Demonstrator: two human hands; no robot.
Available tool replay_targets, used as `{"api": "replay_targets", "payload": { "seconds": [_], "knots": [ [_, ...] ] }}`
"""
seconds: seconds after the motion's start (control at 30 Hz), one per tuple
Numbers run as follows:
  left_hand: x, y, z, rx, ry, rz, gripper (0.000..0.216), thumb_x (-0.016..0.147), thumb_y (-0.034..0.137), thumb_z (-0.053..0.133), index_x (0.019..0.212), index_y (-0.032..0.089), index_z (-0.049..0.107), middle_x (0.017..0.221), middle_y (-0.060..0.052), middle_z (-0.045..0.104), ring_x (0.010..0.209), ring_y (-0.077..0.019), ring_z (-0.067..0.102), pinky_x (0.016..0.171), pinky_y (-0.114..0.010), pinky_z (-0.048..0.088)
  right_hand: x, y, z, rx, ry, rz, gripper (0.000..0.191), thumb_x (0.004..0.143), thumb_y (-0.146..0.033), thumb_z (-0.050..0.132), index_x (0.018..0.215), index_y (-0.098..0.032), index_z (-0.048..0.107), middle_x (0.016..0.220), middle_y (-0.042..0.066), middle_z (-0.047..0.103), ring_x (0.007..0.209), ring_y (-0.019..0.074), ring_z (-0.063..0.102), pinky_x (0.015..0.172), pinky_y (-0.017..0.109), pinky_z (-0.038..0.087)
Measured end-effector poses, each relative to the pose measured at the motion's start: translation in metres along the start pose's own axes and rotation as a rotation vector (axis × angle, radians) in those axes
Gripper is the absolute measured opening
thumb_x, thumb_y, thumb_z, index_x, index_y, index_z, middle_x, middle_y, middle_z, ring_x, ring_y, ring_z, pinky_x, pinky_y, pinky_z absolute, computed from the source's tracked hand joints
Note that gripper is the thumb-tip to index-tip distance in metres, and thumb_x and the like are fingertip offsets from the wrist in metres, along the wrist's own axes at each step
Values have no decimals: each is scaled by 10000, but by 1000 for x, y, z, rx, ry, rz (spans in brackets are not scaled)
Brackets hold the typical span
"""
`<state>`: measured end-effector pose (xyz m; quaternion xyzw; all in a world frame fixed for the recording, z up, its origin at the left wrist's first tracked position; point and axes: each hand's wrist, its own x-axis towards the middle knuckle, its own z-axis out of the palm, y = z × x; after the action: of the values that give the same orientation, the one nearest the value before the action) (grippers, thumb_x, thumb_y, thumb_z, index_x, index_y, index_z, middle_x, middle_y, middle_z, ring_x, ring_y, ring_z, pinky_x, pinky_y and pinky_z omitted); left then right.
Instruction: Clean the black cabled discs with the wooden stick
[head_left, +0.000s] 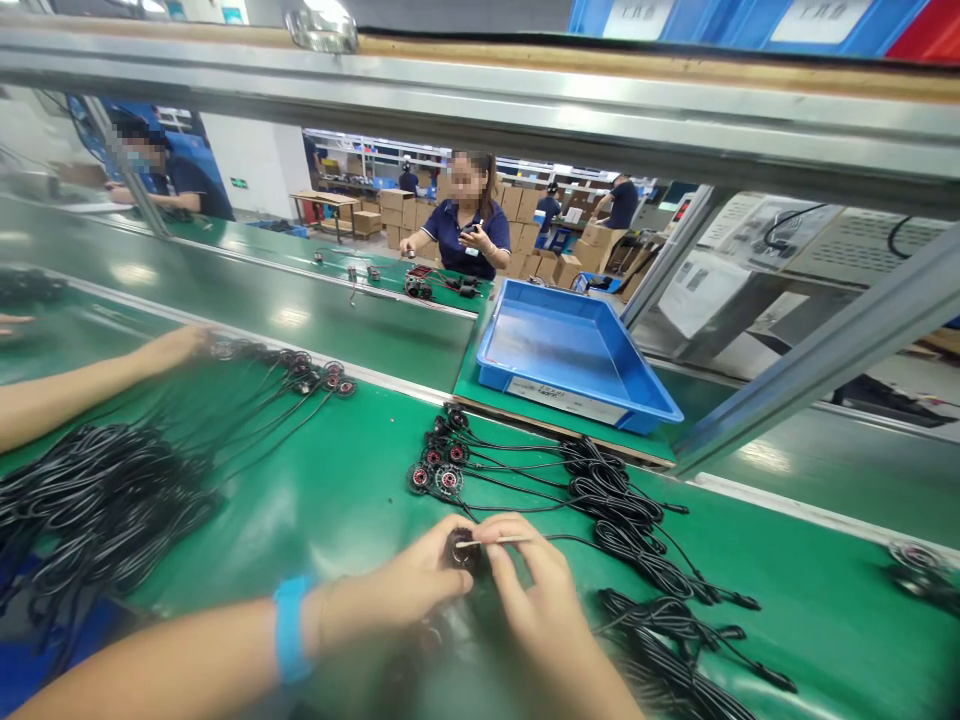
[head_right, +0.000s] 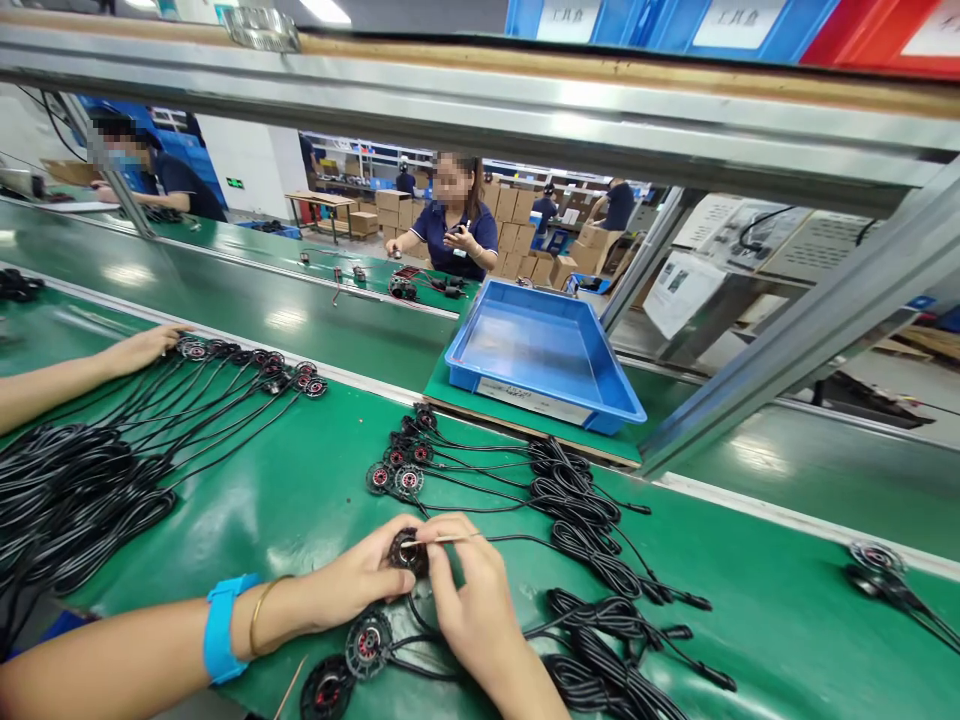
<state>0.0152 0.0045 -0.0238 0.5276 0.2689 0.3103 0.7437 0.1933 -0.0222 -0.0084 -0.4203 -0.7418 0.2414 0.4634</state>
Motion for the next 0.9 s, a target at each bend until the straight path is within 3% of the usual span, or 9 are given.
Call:
{"api": "replay_targets", "payload": {
  "seconds": [0.07, 0.17, 0.27, 0.37, 0.5, 0.63, 0.7, 0.8, 0.9],
  "knots": [
    [-1, 3, 1, 7, -9, -2, 386, 704, 138, 607, 1062, 185, 468, 812, 50, 442, 659, -91, 387, 599, -232, 305, -1, -1, -10, 40, 119, 57, 117, 990, -217, 425, 1037, -231, 531, 1005, 44, 608, 988, 165, 615, 849, 313, 530],
    [0, 4, 1, 1, -24, -60, 441, 700, 148, 609, 1108, 195, 449, 775, 60, 440, 589, -80, 375, 557, -228, 298, -2, 2, -31, -30, 220, 199, 126, 997, -295, 422, 1043, -228, 518, 916, 27, 618, 821, 152, 648, 721, 273, 547],
    [2, 1, -2, -4, -21, -104, 440, 716, 174, 609, 1121, 203, 439, 777, 50, 488, 593, -94, 444, 573, -240, 353, 0, 9, -47, -321, 61, 194, 162, 973, -297, 423, 1015, -219, 558, 819, 12, 621, 660, 144, 614, 600, 254, 499],
    [1, 5, -7, 112, -22, -91, 335, 782, 197, 572, 1095, 204, 454, 786, 38, 519, 654, -116, 502, 627, -256, 408, -2, 13, -48, -505, -146, 143, 165, 939, -240, 439, 953, -229, 602, 815, 7, 623, 652, 152, 605, 574, 255, 462],
    [-10, 27, -15, 671, -55, 22, 151, 791, 150, 573, 931, 203, 567, 841, 13, 578, 804, -153, 533, 750, -270, 431, -7, 11, -28, -678, -348, 68, 189, 935, -190, 463, 958, -262, 636, 817, -13, 618, 687, 149, 631, 593, 243, 461],
    [-15, 47, -19, 989, -143, 92, 40, 801, 187, 624, 766, 205, 617, 821, -2, 641, 856, -182, 572, 784, -267, 436, -7, 13, -22, -732, -339, -2, 158, 932, -237, 514, 896, -274, 663, 809, -10, 614, 697, 156, 631, 576, 250, 463],
    [-10, 49, -25, 1013, 13, 154, 57, 853, 214, 579, 827, 205, 629, 864, -17, 654, 848, -183, 588, 782, -279, 453, -7, 19, -40, -789, -226, 1, 175, 945, -304, 499, 910, -261, 665, 859, 13, 635, 751, 179, 639, 614, 276, 485],
    [6, 44, -41, 1148, 316, 312, 250, 882, 191, 521, 1120, 206, 595, 1130, -79, 645, 1059, -241, 557, 935, -384, 434, -14, 36, -87, -1008, 20, 75, 218, 934, -348, 479, 1001, -234, 654, 967, 55, 654, 853, 231, 633, 660, 335, 502],
    [24, 35, -57, 1307, 295, 386, 433, 885, 191, 518, 1317, 219, 499, 1292, -102, 594, 1186, -281, 473, 1010, -471, 374, -28, 53, -132, -1142, -49, 246, 194, 842, -304, 579, 1002, -230, 660, 975, 74, 658, 860, 261, 613, 688, 371, 489]
  ]
}}
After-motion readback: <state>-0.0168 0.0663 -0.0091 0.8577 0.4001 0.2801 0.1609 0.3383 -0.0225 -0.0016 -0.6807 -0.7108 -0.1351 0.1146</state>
